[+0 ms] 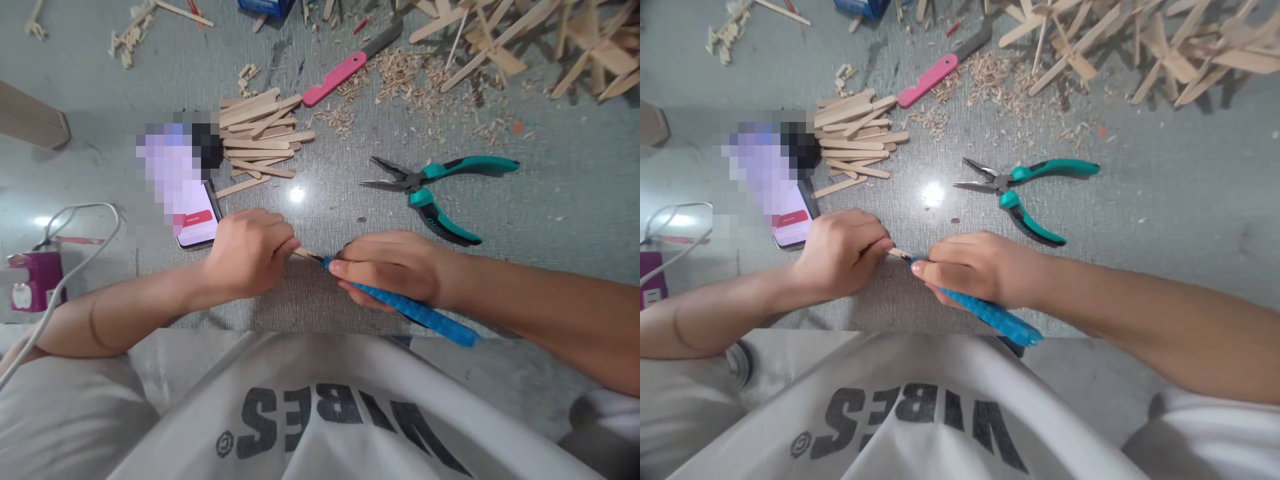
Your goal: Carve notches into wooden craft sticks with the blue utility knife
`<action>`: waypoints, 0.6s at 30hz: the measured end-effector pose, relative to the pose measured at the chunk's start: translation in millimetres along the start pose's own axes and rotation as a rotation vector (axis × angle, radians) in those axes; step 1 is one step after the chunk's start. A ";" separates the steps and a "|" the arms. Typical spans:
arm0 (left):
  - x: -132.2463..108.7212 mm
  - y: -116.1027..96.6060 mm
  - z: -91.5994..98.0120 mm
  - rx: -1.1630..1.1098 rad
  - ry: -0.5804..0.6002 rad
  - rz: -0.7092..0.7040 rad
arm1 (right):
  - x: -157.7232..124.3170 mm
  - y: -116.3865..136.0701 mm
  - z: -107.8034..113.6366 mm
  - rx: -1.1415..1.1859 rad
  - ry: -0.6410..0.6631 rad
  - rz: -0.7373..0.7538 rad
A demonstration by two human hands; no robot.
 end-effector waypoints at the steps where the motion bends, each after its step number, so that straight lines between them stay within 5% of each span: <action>1: 0.0 -0.2 0.1 0.002 0.002 0.003 | 0.7 0.1 0.9 -0.012 -0.007 0.001; 18: -1.2 0.3 -1.4 -0.015 -0.001 -0.018 | -5.7 -1.6 0.1 0.227 0.111 -0.124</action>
Point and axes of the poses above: each hand's wrist, its own x-axis towards the middle knuckle, its own z-axis out of the back of the hand, y = z × x, the point moved 1 cm from there along x, towards the middle knuckle, and after that the axes turned 15 degrees about -x, right-handed, at the moved point
